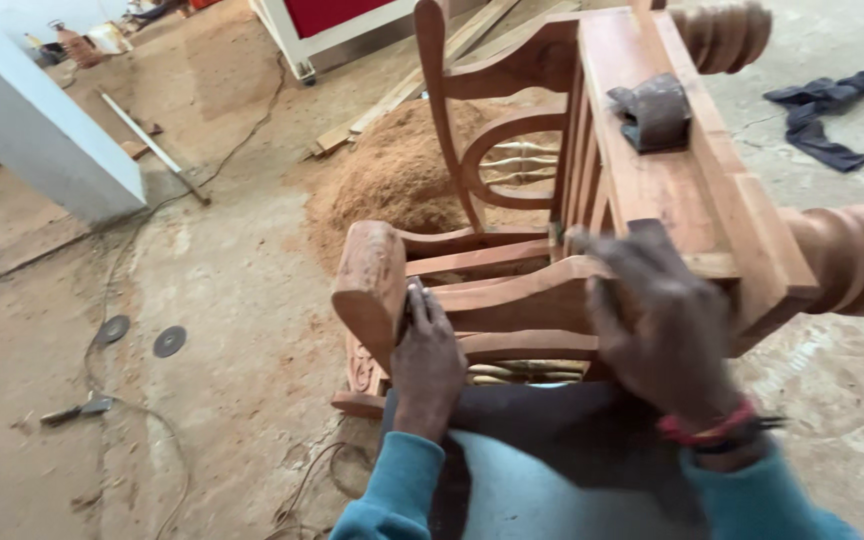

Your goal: The person sands the wooden frame of a chair with a piece of sandpaper, rubbing it against the curved slats and the base of the backrest.

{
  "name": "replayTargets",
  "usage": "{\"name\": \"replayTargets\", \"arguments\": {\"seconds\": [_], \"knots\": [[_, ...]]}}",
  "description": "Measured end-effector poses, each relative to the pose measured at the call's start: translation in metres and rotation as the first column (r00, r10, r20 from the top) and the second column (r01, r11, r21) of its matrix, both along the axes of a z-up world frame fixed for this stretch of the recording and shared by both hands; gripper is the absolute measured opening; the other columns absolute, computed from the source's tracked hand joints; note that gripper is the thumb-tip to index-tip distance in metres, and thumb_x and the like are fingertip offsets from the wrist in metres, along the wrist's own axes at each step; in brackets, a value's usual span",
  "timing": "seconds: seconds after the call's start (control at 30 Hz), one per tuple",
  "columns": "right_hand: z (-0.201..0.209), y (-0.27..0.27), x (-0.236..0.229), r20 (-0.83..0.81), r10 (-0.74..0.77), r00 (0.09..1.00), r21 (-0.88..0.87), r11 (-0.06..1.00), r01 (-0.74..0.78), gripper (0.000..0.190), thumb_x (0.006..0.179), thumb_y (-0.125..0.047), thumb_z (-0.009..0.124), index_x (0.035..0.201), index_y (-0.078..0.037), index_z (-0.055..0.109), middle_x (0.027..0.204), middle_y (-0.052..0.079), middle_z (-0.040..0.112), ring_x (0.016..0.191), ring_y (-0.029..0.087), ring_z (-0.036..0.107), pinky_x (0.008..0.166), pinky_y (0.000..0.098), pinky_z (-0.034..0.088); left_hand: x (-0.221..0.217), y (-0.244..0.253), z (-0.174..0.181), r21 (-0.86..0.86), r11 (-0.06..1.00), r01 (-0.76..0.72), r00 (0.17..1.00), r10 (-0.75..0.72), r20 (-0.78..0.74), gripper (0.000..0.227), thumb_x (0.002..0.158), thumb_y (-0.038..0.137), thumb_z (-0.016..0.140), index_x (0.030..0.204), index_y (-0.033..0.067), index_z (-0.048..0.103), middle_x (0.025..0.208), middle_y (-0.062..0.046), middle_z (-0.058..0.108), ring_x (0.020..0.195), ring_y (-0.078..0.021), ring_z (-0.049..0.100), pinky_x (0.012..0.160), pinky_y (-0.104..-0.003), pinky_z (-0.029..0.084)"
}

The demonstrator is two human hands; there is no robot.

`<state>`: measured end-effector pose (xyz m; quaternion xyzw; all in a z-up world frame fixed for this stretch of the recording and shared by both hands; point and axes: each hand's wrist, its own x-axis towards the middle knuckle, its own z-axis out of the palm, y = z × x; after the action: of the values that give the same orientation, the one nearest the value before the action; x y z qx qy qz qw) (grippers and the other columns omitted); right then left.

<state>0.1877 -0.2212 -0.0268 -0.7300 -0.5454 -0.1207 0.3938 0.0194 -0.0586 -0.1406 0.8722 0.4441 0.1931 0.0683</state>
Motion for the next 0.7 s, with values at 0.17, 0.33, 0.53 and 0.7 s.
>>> {"name": "replayTargets", "arguments": {"seconds": [0.17, 0.33, 0.53, 0.7], "knots": [[0.003, -0.014, 0.064, 0.550, 0.031, 0.835, -0.236, 0.964, 0.120, 0.071, 0.080, -0.041, 0.069, 0.143, -0.010, 0.057, 0.139, 0.017, 0.066, 0.107, 0.032, 0.072, 0.089, 0.0439, 0.056, 0.005, 0.002, -0.009, 0.055, 0.998, 0.043, 0.995, -0.048, 0.084, 0.059, 0.083, -0.002, 0.056, 0.139, -0.0172, 0.046, 0.148, -0.034, 0.047, 0.108, -0.0393, 0.070, 0.090, -0.043, 0.060], [-0.011, -0.018, 0.065, 0.136, -0.056, 0.989, -0.216, 0.973, 0.085, 0.046, 0.100, -0.017, 0.057, 0.146, -0.011, 0.060, 0.132, 0.019, 0.069, 0.101, 0.039, 0.072, 0.085, 0.0465, 0.056, 0.052, -0.035, 0.013, 0.363, 0.912, 0.190, 0.898, -0.311, 0.312, 0.053, 0.089, -0.013, 0.043, 0.142, -0.0141, 0.054, 0.145, -0.033, 0.056, 0.131, -0.0397, 0.064, 0.106, -0.038, 0.052], [0.007, -0.025, 0.068, 0.021, -0.290, 0.957, 0.071, 0.955, 0.288, 0.033, 0.110, -0.014, 0.057, 0.139, -0.001, 0.066, 0.115, 0.026, 0.072, 0.093, 0.038, 0.073, 0.084, 0.0448, 0.056, 0.159, -0.072, 0.051, 0.363, 0.845, 0.392, 0.857, -0.479, 0.189, 0.047, 0.100, 0.009, 0.052, 0.146, -0.0008, 0.055, 0.153, -0.020, 0.055, 0.144, -0.0334, 0.051, 0.123, -0.047, 0.037], [0.008, -0.036, 0.081, 0.207, -0.271, 0.940, 0.153, 0.958, 0.242, 0.025, 0.114, -0.010, 0.058, 0.134, 0.003, 0.067, 0.116, 0.025, 0.072, 0.104, 0.037, 0.073, 0.092, 0.0422, 0.058, 0.162, -0.088, 0.065, 0.166, 0.853, 0.495, 0.773, -0.520, 0.364, 0.073, 0.094, 0.032, 0.062, 0.152, -0.0053, 0.037, 0.155, -0.027, 0.043, 0.145, -0.0393, 0.041, 0.118, -0.055, 0.031]]}}
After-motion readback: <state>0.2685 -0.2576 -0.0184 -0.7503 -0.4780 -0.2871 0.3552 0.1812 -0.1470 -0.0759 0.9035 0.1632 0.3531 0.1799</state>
